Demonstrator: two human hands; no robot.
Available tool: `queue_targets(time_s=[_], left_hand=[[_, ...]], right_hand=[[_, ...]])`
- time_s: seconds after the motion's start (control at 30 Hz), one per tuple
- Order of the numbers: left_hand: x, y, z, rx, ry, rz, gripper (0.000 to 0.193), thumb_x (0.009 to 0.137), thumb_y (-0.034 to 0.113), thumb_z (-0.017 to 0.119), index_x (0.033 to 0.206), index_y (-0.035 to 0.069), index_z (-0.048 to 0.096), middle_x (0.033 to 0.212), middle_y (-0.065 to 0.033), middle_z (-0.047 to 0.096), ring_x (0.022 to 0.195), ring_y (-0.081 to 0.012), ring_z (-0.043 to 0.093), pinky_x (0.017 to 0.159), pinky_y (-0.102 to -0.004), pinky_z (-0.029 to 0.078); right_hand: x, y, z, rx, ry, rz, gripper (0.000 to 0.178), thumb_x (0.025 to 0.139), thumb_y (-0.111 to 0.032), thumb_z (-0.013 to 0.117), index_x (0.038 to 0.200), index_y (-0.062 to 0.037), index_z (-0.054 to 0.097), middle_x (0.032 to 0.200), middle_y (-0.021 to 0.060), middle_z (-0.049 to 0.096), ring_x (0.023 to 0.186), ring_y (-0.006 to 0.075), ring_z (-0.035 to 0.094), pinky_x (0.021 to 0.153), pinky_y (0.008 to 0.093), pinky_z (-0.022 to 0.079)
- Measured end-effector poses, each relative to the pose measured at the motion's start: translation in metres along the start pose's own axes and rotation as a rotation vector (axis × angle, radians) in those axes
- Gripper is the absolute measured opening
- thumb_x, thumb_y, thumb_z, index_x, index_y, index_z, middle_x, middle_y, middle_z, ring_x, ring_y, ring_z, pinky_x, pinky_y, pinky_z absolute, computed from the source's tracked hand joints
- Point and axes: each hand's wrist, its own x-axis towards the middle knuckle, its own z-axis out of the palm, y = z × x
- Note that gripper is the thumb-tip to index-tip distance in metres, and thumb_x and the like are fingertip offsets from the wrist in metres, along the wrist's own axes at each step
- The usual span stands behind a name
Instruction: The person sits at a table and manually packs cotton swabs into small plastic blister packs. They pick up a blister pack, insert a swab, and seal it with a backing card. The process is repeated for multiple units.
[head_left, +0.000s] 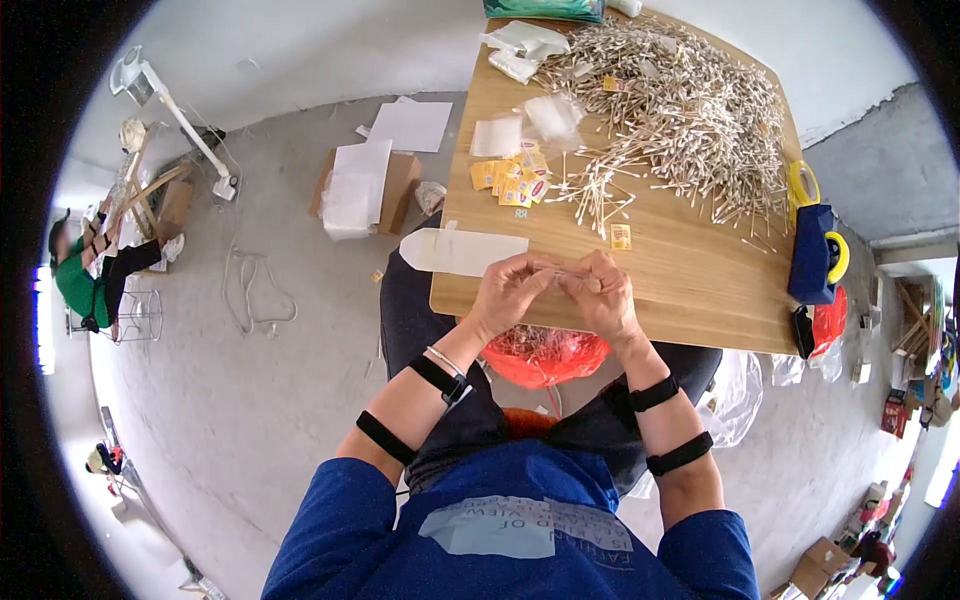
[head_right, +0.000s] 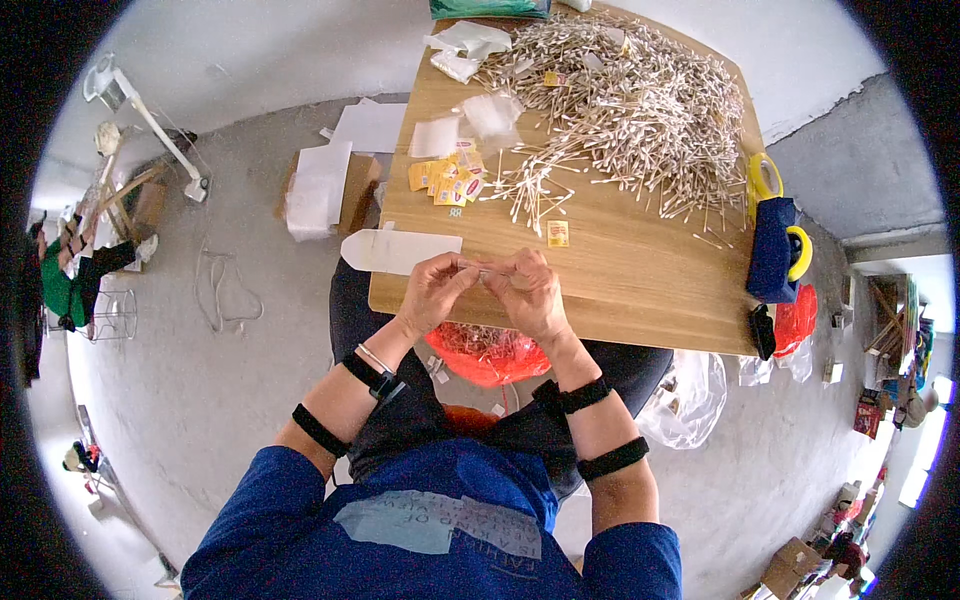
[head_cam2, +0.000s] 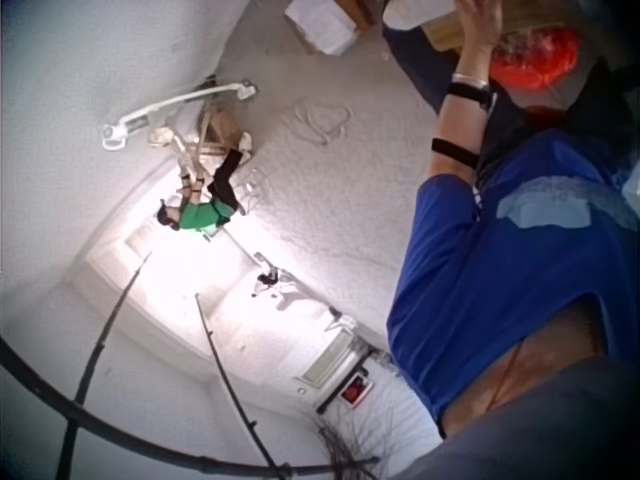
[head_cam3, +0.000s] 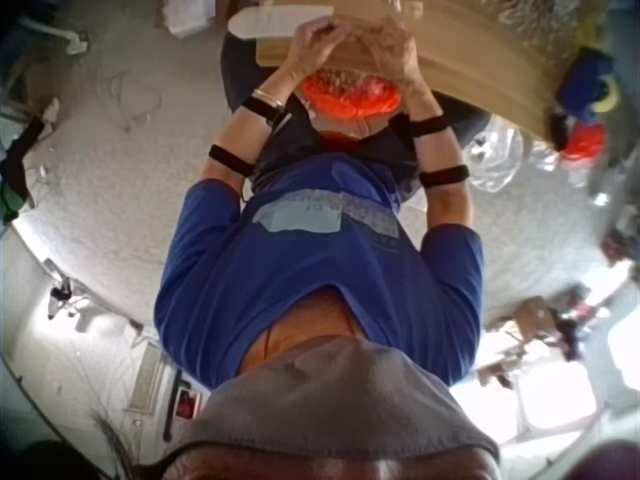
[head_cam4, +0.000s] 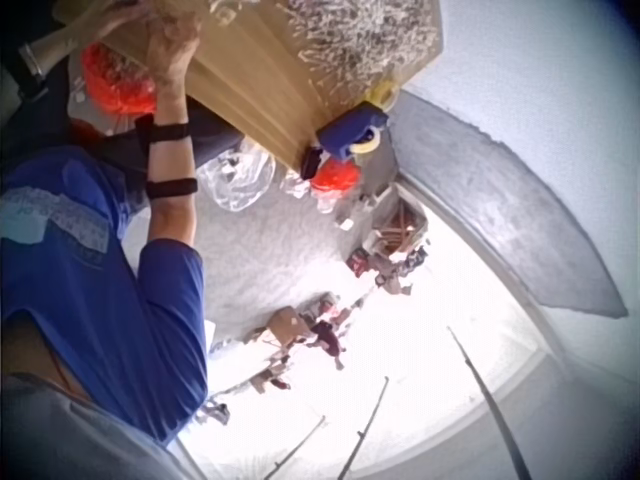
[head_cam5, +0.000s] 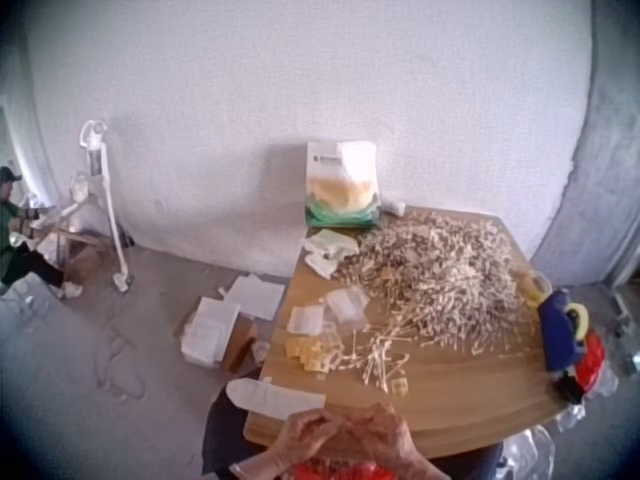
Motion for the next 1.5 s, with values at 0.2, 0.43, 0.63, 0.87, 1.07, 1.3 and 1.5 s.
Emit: queue_targets(time_s=[0.2, 0.43, 0.63, 0.87, 1.07, 1.3, 1.5], left_hand=[[0.004, -0.008, 0.001, -0.144, 0.008, 0.015, 0.014, 0.094, 0.012, 0.059, 0.099, 0.001, 0.065, 0.096, -0.004, 0.067, 0.088, -0.0084, 0.058, 0.082, -0.0251, 0.047], [0.006, -0.008, -0.002, 0.001, -0.003, 0.056, 0.011, 0.092, 0.008, 0.061, 0.1, 0.001, 0.064, 0.101, -0.0068, 0.068, 0.093, -0.0124, 0.061, 0.085, -0.027, 0.049], [0.001, 0.003, -0.002, 0.634, 0.157, 0.59, 0.019, 0.076, 0.0, 0.072, 0.093, 0.008, 0.067, 0.1, -0.0061, 0.067, 0.093, -0.023, 0.064, 0.083, -0.0326, 0.054], [-0.006, 0.011, -0.006, 1.008, 0.161, 0.819, 0.031, 0.065, 0.002, 0.072, 0.094, 0.01, 0.069, 0.097, -0.0008, 0.066, 0.096, -0.023, 0.06, 0.083, -0.0353, 0.053], [-0.011, 0.014, -0.004, 1.132, 0.178, 0.896, 0.03, 0.07, 0.014, 0.066, 0.099, 0.012, 0.07, 0.098, 0.0032, 0.065, 0.088, -0.0184, 0.057, 0.081, -0.0341, 0.049], [-0.009, 0.022, -0.001, 1.22, 0.204, 0.885, 0.026, 0.073, 0.018, 0.062, 0.097, 0.012, 0.07, 0.094, 0.0044, 0.064, 0.085, -0.0158, 0.056, 0.084, -0.0345, 0.045], [-0.007, 0.016, -0.003, 1.263, 0.236, 0.877, 0.028, 0.075, 0.018, 0.059, 0.101, 0.014, 0.069, 0.096, 0.0053, 0.062, 0.087, -0.014, 0.056, 0.085, -0.0339, 0.044]], right_hand=[[0.0, 0.009, 0.0, 0.522, -0.041, 0.303, 0.004, 0.084, -0.006, 0.067, 0.086, -0.0027, 0.067, 0.083, 0.0009, 0.064, 0.078, 0.0085, 0.056, 0.072, 0.0259, 0.045], [-0.001, 0.003, 0.003, 0.379, 0.011, 0.13, 0.003, 0.085, -0.002, 0.067, 0.086, -0.0041, 0.065, 0.083, -0.0026, 0.063, 0.078, 0.0062, 0.055, 0.07, 0.0236, 0.044], [0.0, 0.004, 0.003, -0.175, 0.146, -0.306, 0.017, 0.072, -0.004, 0.075, 0.088, -0.0079, 0.069, 0.084, 0.0069, 0.066, 0.08, 0.0247, 0.061, 0.07, 0.0334, 0.05], [-0.004, -0.008, -0.008, -0.64, 0.188, -0.651, 0.028, 0.064, -0.006, 0.074, 0.092, -0.0112, 0.071, 0.1, 0.0026, 0.063, 0.087, 0.0229, 0.06, 0.072, 0.0358, 0.052], [-0.009, -0.008, -0.011, -0.775, 0.123, -0.745, 0.033, 0.064, -0.011, 0.067, 0.097, -0.0081, 0.069, 0.099, 0.0016, 0.06, 0.093, 0.0213, 0.058, 0.075, 0.0359, 0.052], [-0.005, -0.007, -0.01, -0.79, 0.122, -0.738, 0.034, 0.065, -0.014, 0.064, 0.098, -0.006, 0.069, 0.1, 0.0024, 0.06, 0.093, 0.0214, 0.057, 0.076, 0.036, 0.05], [-0.005, -0.004, -0.007, -0.885, 0.184, -0.748, 0.038, 0.067, -0.014, 0.064, 0.104, -0.0067, 0.069, 0.095, 0.0008, 0.057, 0.089, 0.0193, 0.056, 0.075, 0.0344, 0.049]])
